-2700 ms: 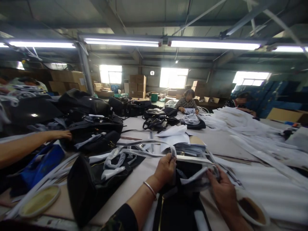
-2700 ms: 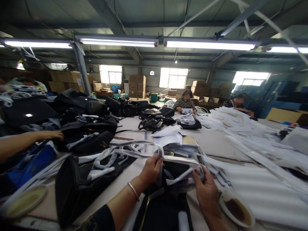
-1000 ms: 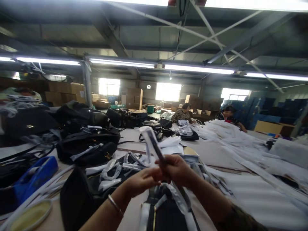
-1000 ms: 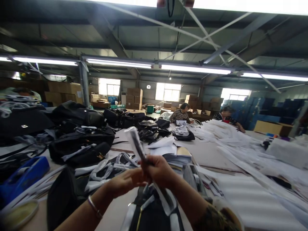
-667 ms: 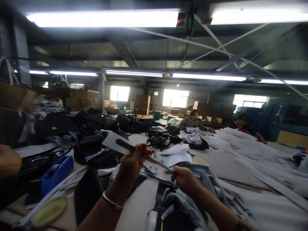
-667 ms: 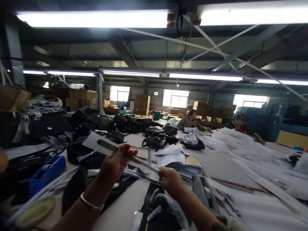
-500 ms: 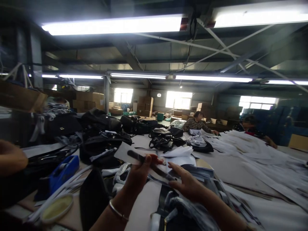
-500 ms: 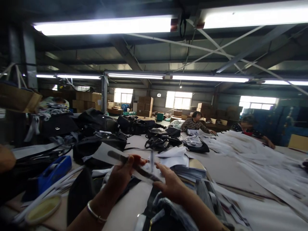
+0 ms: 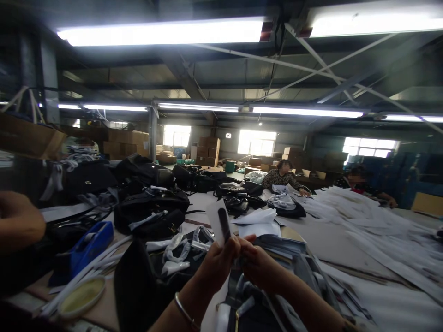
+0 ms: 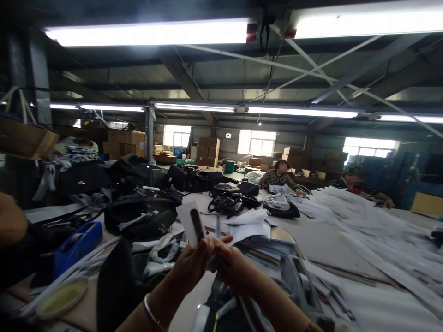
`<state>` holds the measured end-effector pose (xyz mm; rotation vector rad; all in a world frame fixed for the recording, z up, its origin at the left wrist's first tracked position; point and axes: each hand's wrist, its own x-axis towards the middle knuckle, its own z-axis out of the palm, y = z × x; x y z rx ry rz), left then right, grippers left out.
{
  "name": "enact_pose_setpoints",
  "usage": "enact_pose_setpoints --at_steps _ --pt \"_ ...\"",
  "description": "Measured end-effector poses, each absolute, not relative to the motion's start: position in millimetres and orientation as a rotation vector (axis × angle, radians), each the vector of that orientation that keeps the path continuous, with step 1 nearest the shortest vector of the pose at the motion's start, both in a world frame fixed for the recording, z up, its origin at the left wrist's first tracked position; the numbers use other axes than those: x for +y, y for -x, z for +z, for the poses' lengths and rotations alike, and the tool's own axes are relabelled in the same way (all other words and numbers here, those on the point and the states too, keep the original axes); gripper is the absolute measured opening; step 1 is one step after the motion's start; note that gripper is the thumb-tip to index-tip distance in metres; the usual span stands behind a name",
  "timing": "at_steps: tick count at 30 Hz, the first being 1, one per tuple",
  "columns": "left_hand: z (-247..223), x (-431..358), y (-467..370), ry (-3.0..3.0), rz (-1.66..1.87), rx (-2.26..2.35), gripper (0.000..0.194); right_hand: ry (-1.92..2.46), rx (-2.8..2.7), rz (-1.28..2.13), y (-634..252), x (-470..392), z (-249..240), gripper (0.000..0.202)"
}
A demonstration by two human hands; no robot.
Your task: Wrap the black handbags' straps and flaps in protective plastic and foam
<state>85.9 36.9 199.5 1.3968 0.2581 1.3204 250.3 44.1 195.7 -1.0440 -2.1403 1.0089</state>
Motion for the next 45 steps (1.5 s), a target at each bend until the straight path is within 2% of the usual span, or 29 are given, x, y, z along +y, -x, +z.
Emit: enact_pose_setpoints --at_steps 3,6,7,11,14,18,24,28,31,33,36,39,40,41,43,44,45 --pt "198.2 37.1 -84.1 -1.4 1.413 0.346 0.047 1.053 -2.268 0.971 -259.4 39.9 205.1 0.013" --pt "203.0 37.9 -79.7 -1.504 1.49 0.46 0.049 0.922 -2.131 0.939 -269.5 36.8 227.8 0.048" --pt "204.7 37.8 -79.8 -1.538 1.49 0.494 0.051 0.876 -2.046 0.95 -270.6 35.5 238.7 0.053" --pt "206.8 33.8 -92.4 -1.611 1.366 0.579 0.06 0.746 -1.993 0.743 -256.3 27.0 282.6 0.045" --pt "201.0 30.0 -106.6 -1.588 1.239 0.537 0.061 0.704 -1.966 0.786 -237.3 21.2 296.1 0.048" --pt "189.8 29.3 -114.0 -1.376 1.136 0.44 0.058 0.75 -1.884 0.893 -228.9 21.4 281.2 0.052" --pt "188.3 29.4 -106.8 -1.353 1.07 0.405 0.07 0.815 -1.848 1.128 -240.0 26.1 245.6 0.046" --pt "192.5 29.5 -108.0 -1.419 1.085 0.392 0.061 0.81 -1.842 1.089 -241.8 22.8 244.3 0.045" --pt "198.9 33.6 -102.7 -1.652 1.125 0.449 0.035 0.788 -1.895 0.78 -244.1 20.1 258.6 0.044" --pt "207.6 36.7 -91.6 -1.783 1.122 0.437 0.03 0.764 -1.988 0.4 -248.4 20.0 270.6 0.044" --pt "230.1 35.5 -67.7 -1.819 1.23 0.439 0.05 0.723 -2.133 -0.122 -256.1 22.5 280.8 0.032" --pt "257.6 24.5 -52.1 -2.129 1.518 0.677 0.076 0.748 -2.225 -0.441 -258.3 28.0 277.9 0.021" --pt "265.2 20.2 -51.5 -2.313 1.556 0.781 0.076 0.755 -2.245 -0.522 -256.9 30.1 275.6 0.019" --pt "271.2 16.6 -53.2 -2.492 1.539 0.889 0.066 0.757 -2.264 -0.591 -254.7 32.2 273.5 0.018" --pt "278.0 12.9 -60.7 -2.769 1.395 1.096 0.031 0.757 -2.299 -0.689 -248.4 35.1 271.5 0.018" --pt "279.4 12.9 -64.4 -2.866 1.295 1.181 0.021 0.76 -2.316 -0.712 -245.2 36.0 271.7 0.02" --pt "280.4 13.8 -66.8 -2.953 1.201 1.239 0.019 0.774 -2.333 -0.707 -242.3 36.4 272.3 0.02"
